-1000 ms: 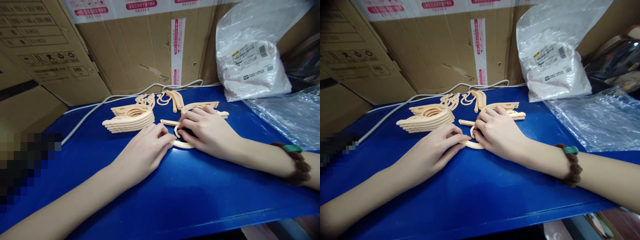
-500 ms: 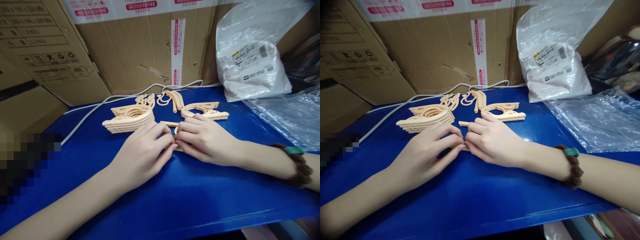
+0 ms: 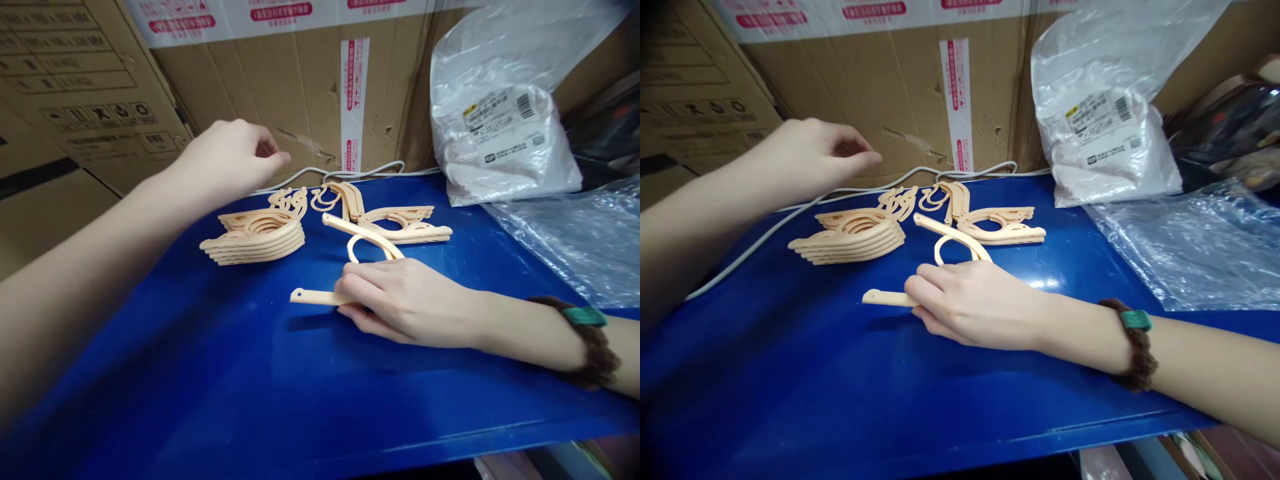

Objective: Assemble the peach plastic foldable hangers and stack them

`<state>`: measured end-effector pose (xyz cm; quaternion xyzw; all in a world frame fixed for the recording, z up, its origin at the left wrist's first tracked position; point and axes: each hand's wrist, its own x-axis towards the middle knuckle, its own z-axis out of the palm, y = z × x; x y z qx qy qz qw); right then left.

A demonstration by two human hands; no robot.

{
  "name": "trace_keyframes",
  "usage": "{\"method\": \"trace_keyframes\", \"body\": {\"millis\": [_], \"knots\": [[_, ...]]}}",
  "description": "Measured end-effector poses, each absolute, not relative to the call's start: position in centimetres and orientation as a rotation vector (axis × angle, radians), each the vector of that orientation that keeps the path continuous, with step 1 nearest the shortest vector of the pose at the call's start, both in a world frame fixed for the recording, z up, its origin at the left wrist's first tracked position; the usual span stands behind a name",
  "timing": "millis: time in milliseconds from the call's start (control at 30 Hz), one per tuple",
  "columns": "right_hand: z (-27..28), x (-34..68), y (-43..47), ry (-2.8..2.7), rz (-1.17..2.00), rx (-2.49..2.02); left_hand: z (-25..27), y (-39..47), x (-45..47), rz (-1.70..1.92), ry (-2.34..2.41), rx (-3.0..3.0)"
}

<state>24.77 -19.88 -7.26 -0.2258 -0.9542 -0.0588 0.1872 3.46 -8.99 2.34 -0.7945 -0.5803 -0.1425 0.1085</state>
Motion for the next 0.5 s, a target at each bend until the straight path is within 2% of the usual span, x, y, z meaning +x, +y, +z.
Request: {"method": "trace_keyframes", "body": {"millis": [100, 200, 500], "knots": [[-7.4, 24.9, -20.1, -2.694, -0.247, -0.651, 2.0, -5.7, 3.4, 0.020, -2.034, -2.312], [-7.4, 25.0, -20.1, -2.695, -0.287, -0.667, 1.1, -3.7, 3.1, 0.226, -2.174, -2.426], [-7.4, 25.0, -19.6, -2.673, -0.252, -0.678, -0.4, -1.8, 2.4, 0.381, -2.331, -2.625]]}}
